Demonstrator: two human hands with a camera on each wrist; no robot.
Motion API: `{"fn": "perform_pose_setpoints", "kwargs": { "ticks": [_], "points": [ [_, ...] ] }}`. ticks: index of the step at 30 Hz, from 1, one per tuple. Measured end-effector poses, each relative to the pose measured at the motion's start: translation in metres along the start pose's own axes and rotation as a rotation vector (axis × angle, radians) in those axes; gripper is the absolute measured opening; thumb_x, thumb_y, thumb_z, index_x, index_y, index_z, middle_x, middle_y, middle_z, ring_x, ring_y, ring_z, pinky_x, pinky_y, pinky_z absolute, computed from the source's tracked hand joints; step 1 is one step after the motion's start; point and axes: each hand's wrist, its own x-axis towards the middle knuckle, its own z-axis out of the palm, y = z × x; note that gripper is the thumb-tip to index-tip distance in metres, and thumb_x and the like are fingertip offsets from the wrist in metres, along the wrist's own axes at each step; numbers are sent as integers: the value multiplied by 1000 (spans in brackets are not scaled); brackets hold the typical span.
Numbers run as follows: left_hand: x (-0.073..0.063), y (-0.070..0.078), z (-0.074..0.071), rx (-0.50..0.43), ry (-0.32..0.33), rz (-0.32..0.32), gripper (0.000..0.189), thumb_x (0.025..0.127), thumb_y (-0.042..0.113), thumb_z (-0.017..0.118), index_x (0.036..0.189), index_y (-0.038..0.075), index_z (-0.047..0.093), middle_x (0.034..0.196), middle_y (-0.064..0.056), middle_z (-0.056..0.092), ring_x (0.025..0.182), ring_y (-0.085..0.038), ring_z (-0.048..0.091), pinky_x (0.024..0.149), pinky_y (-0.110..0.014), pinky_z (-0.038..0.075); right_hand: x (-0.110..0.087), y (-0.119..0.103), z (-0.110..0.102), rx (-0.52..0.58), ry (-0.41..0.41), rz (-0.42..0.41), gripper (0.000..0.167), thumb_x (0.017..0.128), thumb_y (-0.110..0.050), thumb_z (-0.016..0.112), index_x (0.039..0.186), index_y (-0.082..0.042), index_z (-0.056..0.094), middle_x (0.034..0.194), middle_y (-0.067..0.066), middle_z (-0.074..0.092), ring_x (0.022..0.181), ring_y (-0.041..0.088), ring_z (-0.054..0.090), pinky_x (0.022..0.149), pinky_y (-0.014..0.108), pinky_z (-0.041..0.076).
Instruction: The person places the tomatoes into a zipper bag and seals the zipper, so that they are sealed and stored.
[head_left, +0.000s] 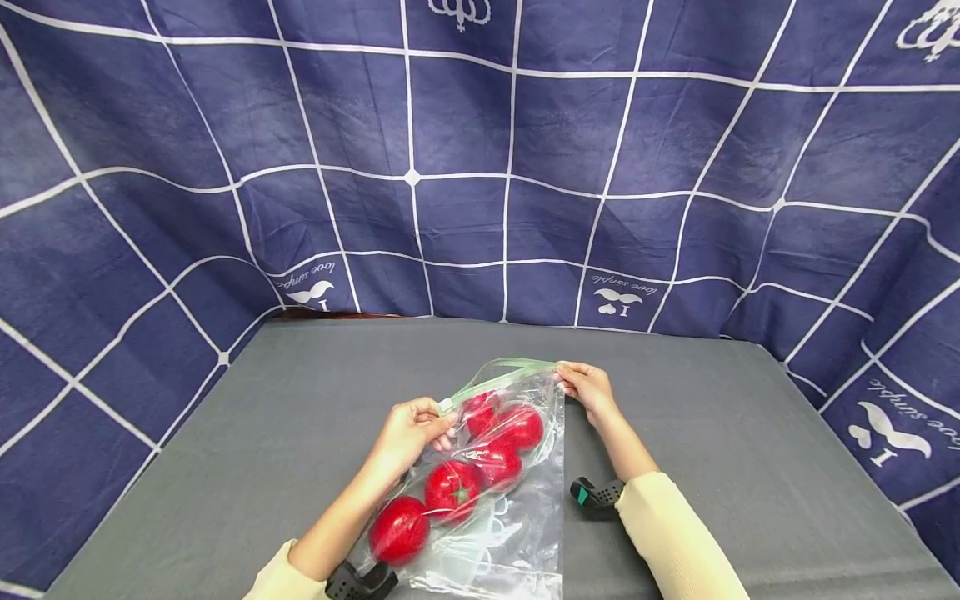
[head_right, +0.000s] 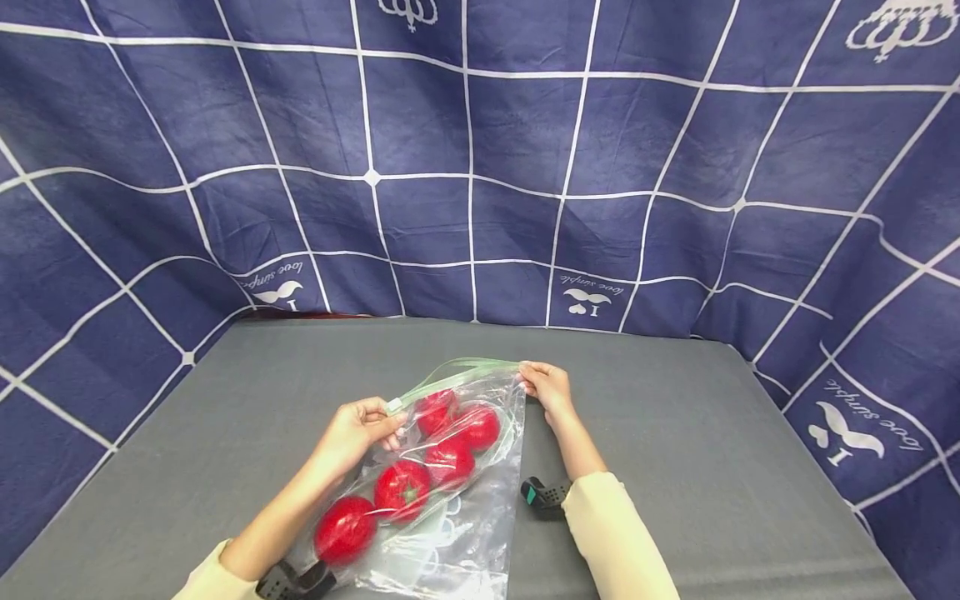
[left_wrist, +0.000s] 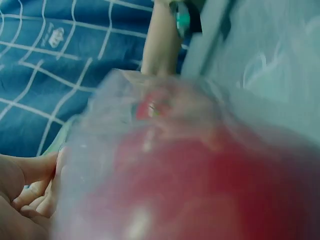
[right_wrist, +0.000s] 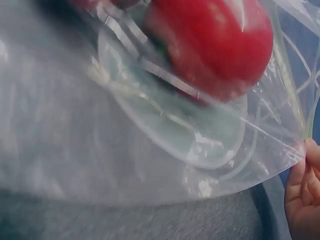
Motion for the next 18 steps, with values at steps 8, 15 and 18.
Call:
{"fn": "perform_pose_setpoints", "kwargs": {
  "ticks": [8, 15, 18],
  "points": [
    [-10, 11, 7, -111, -87, 54, 12, 83, 4, 60, 77, -5, 53, 59, 5, 60, 51, -5, 59, 54, -20, 50, 29, 14, -8, 8, -74, -100, 33, 83, -11, 63, 110, 8, 61, 66, -8, 63, 54, -1, 53, 52, 9, 46],
    [6, 11, -4, -95, 107, 80, 13, 83, 1, 60, 76, -8, 54, 55, 4, 57, 46, -6, 56, 50, -20, 48, 6, -5, 1, -32, -16, -34, 38, 89, -5, 52, 120, 17, 46, 59, -17, 57, 53, -6, 50, 51, 7, 44],
    [13, 8, -7, -74, 182, 101, 17, 83, 3, 60, 80, -14, 56, 53, 4, 55, 44, -6, 54, 48, -19, 47, 3, -5, 2, -36, -15, -49, 38, 89, -6, 52, 121, 15, 46, 60, -17, 55, 54, -6, 50, 52, 7, 44]
  ]
}}
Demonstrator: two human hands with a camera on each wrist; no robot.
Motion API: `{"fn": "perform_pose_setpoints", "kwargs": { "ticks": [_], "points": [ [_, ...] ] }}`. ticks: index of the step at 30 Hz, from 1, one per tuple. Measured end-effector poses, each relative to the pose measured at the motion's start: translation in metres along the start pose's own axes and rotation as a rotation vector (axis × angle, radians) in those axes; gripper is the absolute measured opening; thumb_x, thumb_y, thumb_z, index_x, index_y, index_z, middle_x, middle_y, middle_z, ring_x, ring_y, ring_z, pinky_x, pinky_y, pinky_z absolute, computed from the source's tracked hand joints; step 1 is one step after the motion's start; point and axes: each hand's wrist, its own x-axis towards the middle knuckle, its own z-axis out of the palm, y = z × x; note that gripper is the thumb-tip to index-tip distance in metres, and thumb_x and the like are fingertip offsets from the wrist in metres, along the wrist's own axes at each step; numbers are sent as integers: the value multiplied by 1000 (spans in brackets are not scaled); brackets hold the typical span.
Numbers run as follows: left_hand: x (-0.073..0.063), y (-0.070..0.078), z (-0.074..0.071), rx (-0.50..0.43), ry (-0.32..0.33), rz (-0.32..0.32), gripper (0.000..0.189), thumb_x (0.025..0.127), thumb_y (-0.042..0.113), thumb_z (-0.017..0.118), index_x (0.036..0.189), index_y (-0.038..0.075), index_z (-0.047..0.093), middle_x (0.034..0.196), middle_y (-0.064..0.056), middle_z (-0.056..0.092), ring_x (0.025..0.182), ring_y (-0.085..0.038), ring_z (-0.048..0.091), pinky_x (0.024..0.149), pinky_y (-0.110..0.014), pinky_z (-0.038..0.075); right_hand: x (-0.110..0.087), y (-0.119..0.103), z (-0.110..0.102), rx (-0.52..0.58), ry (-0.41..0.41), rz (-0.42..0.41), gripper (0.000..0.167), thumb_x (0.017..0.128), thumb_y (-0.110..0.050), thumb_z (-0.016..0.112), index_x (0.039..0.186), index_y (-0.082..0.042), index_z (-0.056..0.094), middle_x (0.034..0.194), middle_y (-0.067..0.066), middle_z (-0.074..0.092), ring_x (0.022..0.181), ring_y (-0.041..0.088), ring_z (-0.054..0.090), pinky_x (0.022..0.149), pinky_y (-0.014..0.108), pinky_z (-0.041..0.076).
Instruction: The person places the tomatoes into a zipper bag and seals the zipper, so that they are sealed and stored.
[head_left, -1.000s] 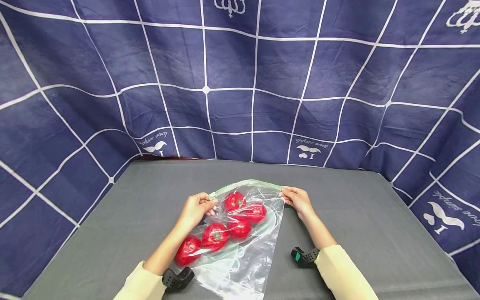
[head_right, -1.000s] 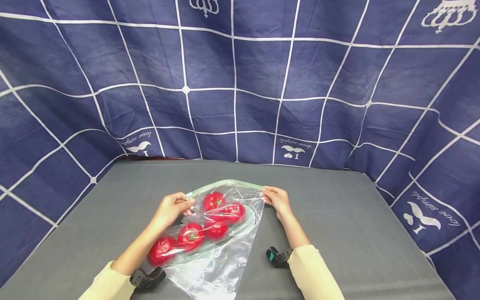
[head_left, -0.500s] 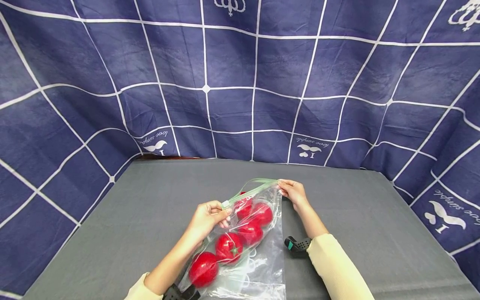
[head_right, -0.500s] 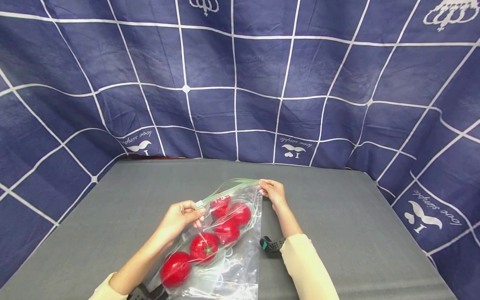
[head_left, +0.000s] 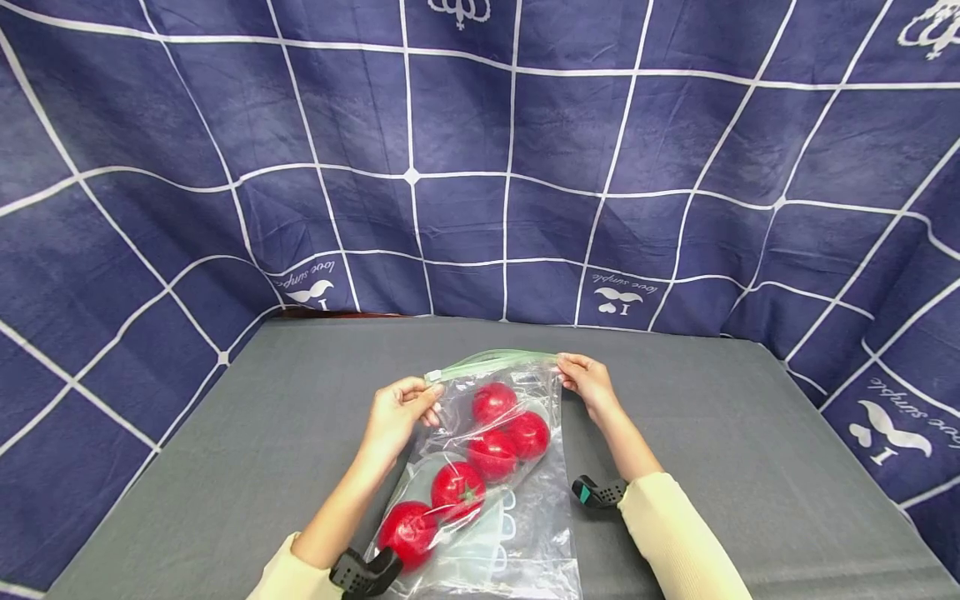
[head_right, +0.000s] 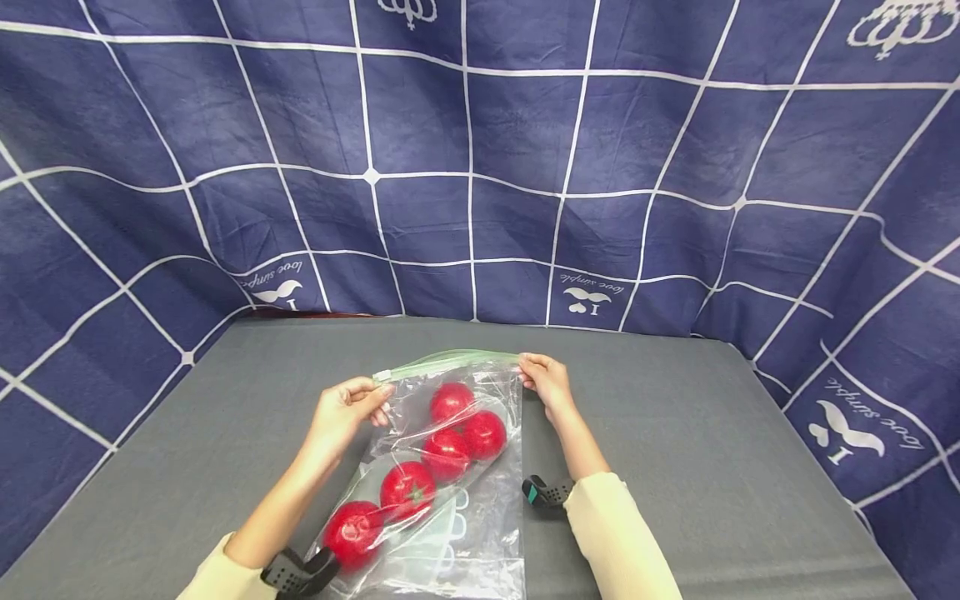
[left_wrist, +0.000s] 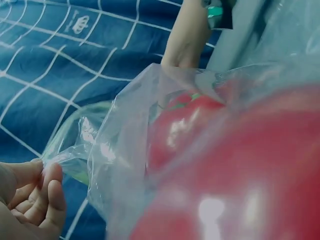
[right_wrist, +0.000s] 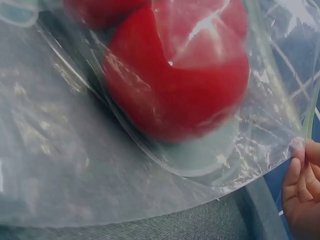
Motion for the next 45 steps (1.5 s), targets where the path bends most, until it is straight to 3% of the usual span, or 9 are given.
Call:
{"fn": "perform_pose_setpoints", "kwargs": {
  "ticks": [4, 9, 14, 21, 25, 32, 36, 41, 45],
  "points": [
    [6, -5, -1, 19, 18, 51, 21, 84, 6, 61, 85, -15, 58, 53, 4, 55, 44, -6, 53, 48, -19, 47, -7, -2, -1, -65, -4, -35, 38, 90, -8, 50, 123, 12, 47, 67, -13, 58, 59, -4, 52, 57, 11, 47],
    [13, -12, -1, 45, 25, 89, 21, 85, 9, 61, 84, -12, 61, 55, 2, 56, 43, -6, 54, 48, -20, 47, -20, -7, 0, -331, 49, -114, 37, 93, -16, 47, 125, 3, 50, 93, 12, 67, 78, 12, 62, 70, 21, 50],
    [18, -15, 1, 46, 34, 102, 21, 86, 10, 60, 85, -12, 60, 57, -4, 57, 42, -7, 53, 47, -19, 46, -32, -21, 10, -515, 143, -286, 34, 92, -20, 48, 122, -5, 54, 112, 17, 61, 103, 28, 59, 86, 37, 47],
    [18, -16, 8, 19, 23, 126, 21, 86, 9, 59, 87, -12, 59, 56, -3, 55, 42, -7, 52, 47, -19, 45, -49, -55, 38, -536, 125, -610, 29, 91, -19, 53, 117, -9, 58, 112, 10, 60, 106, 25, 55, 96, 41, 42],
    [16, -15, 12, 20, 13, 149, 20, 86, 9, 60, 84, -10, 60, 55, 1, 53, 42, -7, 51, 46, -20, 45, -60, -71, 59, -536, 42, -709, 29, 89, -21, 56, 116, -11, 59, 113, 6, 60, 110, 21, 53, 98, 39, 41],
    [14, -14, 15, 39, -11, 168, 22, 86, 11, 59, 85, -10, 60, 55, 3, 52, 42, -6, 50, 44, -24, 44, -74, -78, 93, -672, -160, -740, 33, 87, -28, 59, 117, -15, 60, 114, 1, 63, 112, 18, 56, 99, 40, 40],
    [14, -14, 14, 62, -7, 171, 21, 86, 12, 59, 86, -9, 62, 56, 2, 52, 43, -7, 49, 44, -25, 44, -78, -76, 105, -767, -212, -721, 33, 87, -33, 58, 117, -19, 61, 115, -3, 64, 112, 18, 56, 97, 40, 40],
    [12, -13, 13, 60, -13, 143, 20, 86, 15, 60, 88, -5, 64, 56, 2, 51, 43, -7, 48, 45, -21, 41, -78, -74, 110, -772, -272, -673, 27, 85, -32, 59, 109, -20, 65, 110, -3, 66, 108, 16, 59, 91, 38, 45],
    [8, -7, 12, 37, -24, 125, 19, 86, 12, 59, 88, -7, 64, 57, -1, 51, 43, -8, 48, 46, -18, 39, -77, -72, 111, -701, -318, -617, 22, 85, -31, 61, 101, -18, 68, 102, -1, 68, 104, 16, 60, 89, 38, 46]
  ]
}}
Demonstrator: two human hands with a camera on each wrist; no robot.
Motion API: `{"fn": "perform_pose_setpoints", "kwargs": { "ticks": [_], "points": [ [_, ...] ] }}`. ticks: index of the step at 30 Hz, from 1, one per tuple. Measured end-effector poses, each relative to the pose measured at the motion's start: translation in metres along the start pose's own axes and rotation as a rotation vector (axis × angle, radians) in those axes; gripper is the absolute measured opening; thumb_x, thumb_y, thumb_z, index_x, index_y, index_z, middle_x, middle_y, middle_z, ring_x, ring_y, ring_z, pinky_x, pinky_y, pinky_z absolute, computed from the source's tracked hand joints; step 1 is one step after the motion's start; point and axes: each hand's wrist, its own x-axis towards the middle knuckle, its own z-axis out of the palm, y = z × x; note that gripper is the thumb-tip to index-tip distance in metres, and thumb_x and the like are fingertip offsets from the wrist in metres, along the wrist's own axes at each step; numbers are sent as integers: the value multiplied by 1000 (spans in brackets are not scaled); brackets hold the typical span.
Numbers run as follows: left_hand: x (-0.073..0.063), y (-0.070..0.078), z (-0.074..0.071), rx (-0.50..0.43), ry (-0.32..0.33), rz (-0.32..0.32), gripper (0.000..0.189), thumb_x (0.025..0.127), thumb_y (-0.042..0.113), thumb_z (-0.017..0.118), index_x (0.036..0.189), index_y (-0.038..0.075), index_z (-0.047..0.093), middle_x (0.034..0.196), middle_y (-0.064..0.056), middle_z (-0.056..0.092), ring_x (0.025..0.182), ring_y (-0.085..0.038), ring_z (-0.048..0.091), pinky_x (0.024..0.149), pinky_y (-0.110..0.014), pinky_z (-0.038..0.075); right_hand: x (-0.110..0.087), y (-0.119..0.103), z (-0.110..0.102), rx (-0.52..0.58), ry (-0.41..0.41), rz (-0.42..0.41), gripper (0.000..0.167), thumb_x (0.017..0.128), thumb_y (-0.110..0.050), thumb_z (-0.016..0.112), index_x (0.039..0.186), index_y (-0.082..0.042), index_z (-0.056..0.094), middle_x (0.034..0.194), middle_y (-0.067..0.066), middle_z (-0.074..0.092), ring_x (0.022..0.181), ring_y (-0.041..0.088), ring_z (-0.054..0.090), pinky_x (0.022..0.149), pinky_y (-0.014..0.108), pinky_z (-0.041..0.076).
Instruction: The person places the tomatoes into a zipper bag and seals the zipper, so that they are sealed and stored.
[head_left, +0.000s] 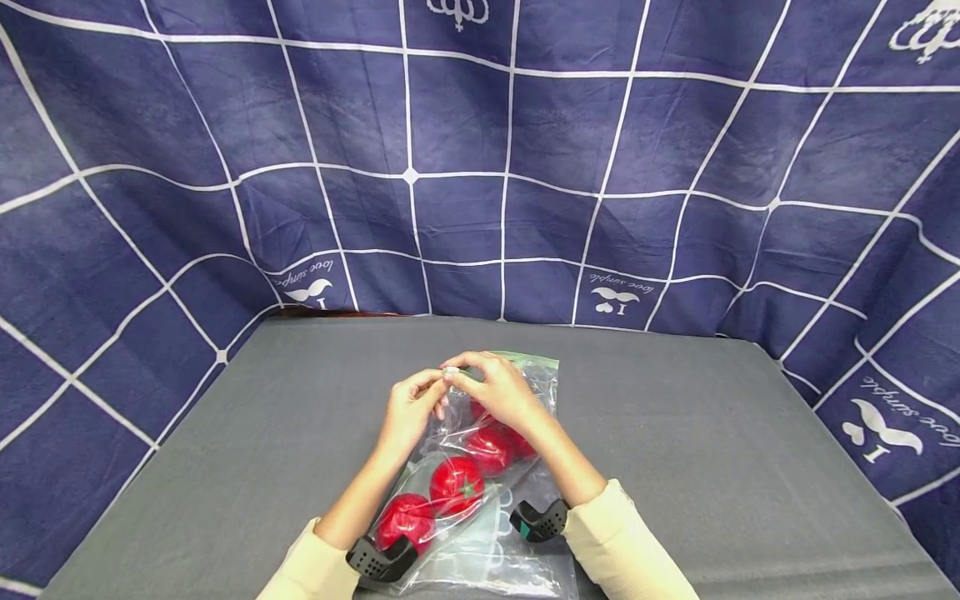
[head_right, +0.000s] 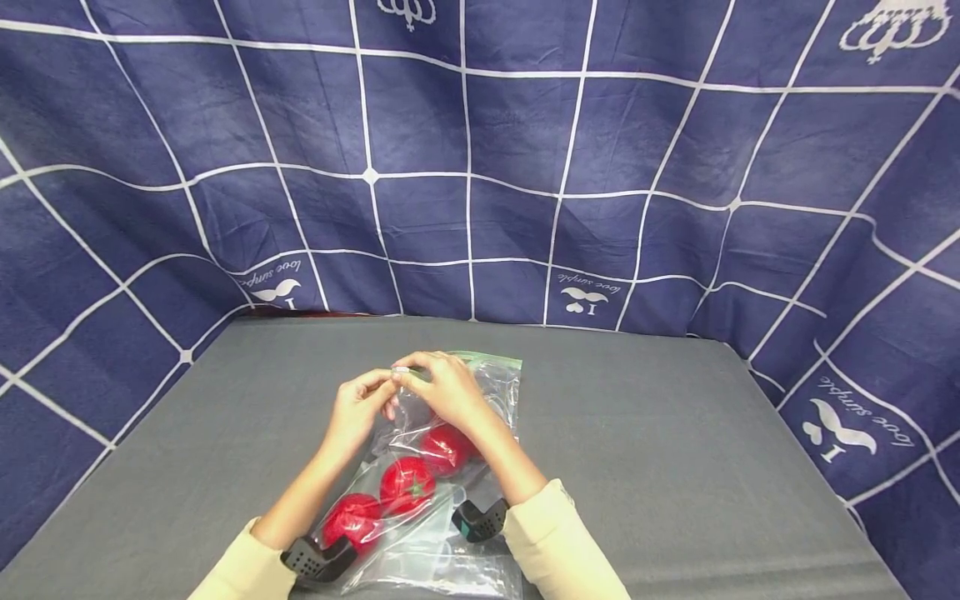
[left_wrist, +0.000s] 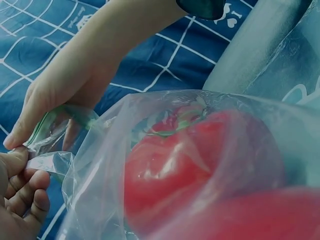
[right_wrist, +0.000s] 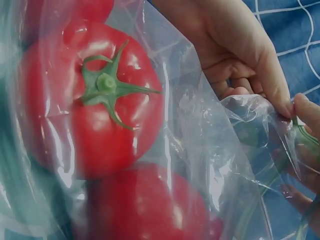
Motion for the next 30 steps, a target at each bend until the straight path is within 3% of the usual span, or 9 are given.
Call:
{"fn": "perform_pose_setpoints", "kwargs": {
  "ticks": [4, 10, 17, 21, 30],
  "points": [
    [-4, 10, 0, 17, 3, 7, 18, 86, 7, 58, 87, -10, 64, 57, -4, 51, 43, -8, 47, 45, -19, 39, 1, 2, 2, 98, -23, 41, 19, 85, -29, 61, 95, -15, 69, 96, 0, 69, 93, 13, 61, 81, 32, 48],
    [-2, 2, 0, 56, 37, 48, 18, 85, 7, 60, 86, -9, 65, 54, -1, 52, 41, -7, 46, 42, -24, 40, 5, 5, 2, 131, -16, 41, 16, 85, -27, 62, 89, -13, 70, 87, -1, 70, 76, 7, 55, 65, 19, 44],
    [3, 0, -1, 55, 63, 59, 14, 82, 5, 63, 82, -8, 67, 53, -5, 54, 39, -7, 47, 42, -25, 41, 8, 6, 2, 110, 35, 6, 16, 83, -26, 63, 86, -12, 71, 81, -1, 70, 72, 5, 57, 63, 16, 45],
    [5, 2, -3, 65, 59, 69, 14, 82, 6, 63, 82, -8, 68, 53, -3, 55, 39, -6, 47, 43, -25, 43, 9, 8, 0, 108, 39, 25, 16, 82, -26, 64, 87, -12, 71, 80, 1, 70, 71, 6, 57, 60, 17, 45],
    [11, 7, -20, -18, 102, 80, 16, 83, 0, 60, 85, -16, 64, 50, 8, 55, 39, -4, 47, 42, -16, 42, 6, 32, -13, 111, 80, 128, 15, 83, -27, 64, 86, -13, 69, 80, 0, 69, 76, 7, 59, 70, 21, 46]
  ]
}}
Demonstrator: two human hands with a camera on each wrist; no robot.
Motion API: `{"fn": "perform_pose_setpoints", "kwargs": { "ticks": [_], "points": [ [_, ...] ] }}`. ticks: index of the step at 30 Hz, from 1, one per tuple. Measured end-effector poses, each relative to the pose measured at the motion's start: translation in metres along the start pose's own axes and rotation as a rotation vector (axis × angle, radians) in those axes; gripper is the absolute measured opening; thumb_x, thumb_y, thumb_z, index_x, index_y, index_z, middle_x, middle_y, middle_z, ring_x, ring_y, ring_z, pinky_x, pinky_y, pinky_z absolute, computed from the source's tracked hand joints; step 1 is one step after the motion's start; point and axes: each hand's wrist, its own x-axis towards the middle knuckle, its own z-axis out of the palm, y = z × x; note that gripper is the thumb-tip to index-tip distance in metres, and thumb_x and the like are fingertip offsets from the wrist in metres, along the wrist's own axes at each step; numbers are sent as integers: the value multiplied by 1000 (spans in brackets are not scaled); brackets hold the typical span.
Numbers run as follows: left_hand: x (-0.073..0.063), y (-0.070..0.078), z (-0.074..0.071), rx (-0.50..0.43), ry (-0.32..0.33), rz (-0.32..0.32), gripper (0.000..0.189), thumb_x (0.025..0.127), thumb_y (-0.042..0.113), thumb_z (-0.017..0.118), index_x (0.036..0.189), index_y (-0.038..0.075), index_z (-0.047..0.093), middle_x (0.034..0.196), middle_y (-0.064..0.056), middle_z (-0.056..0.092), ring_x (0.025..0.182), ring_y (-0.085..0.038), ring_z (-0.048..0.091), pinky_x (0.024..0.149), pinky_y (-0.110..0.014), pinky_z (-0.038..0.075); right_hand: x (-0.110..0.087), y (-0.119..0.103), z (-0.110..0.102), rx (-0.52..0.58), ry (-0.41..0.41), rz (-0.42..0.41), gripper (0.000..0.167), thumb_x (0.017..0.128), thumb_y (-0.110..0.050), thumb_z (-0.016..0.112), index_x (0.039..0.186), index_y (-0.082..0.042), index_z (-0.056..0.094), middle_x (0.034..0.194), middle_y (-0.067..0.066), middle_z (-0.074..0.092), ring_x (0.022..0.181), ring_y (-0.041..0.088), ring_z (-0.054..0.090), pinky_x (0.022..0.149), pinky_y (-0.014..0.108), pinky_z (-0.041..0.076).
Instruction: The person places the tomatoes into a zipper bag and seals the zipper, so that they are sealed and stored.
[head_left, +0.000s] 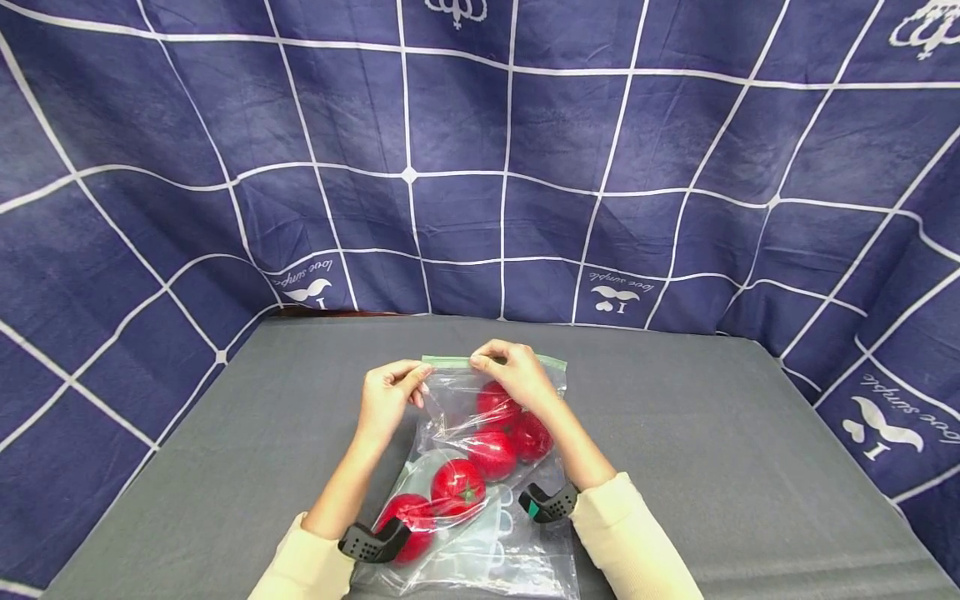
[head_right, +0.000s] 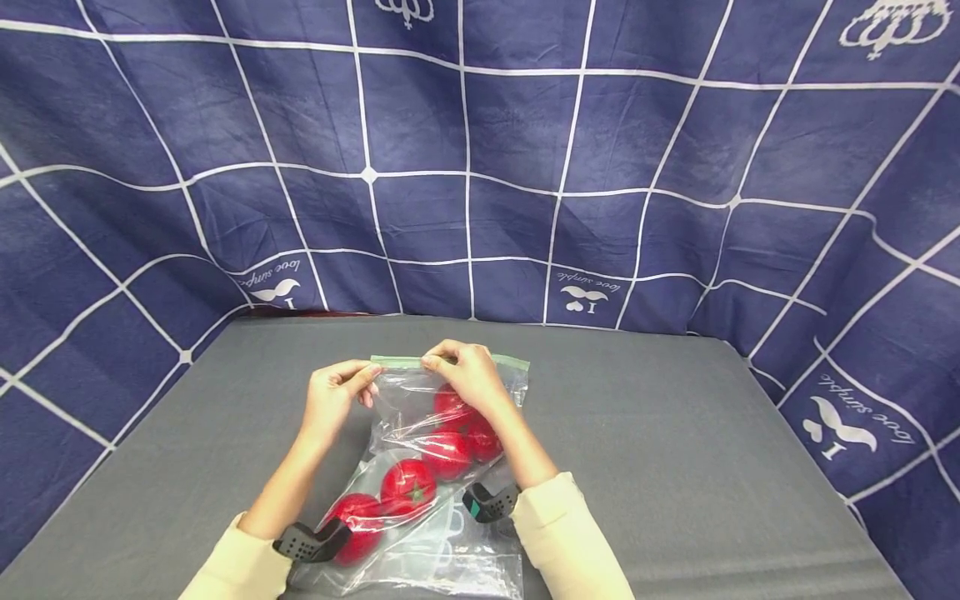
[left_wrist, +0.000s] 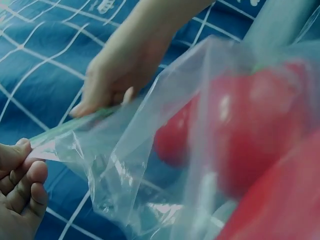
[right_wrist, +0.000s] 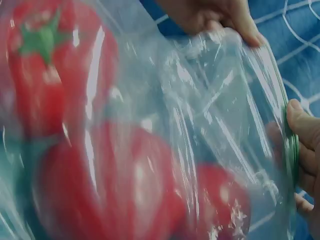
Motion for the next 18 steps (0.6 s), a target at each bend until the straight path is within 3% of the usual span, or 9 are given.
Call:
{"fn": "perform_pose_setpoints", "kwargs": {
  "ticks": [8, 18],
  "points": [
    [11, -7, -20, -30, 65, -41, 19, 84, -3, 58, 91, -20, 61, 48, 10, 54, 37, -3, 46, 40, -19, 43, -3, 33, -24, -73, 86, 89, 17, 82, -28, 64, 88, -12, 70, 82, 3, 70, 80, 14, 64, 71, 26, 47],
    [22, -27, -43, -37, 121, -117, 25, 85, -1, 57, 96, -23, 58, 46, 10, 54, 36, -4, 48, 40, -16, 43, -13, 77, -52, -128, 170, 208, 23, 85, -30, 61, 91, -9, 69, 88, 7, 70, 82, 17, 63, 71, 29, 45]
  ]
}}
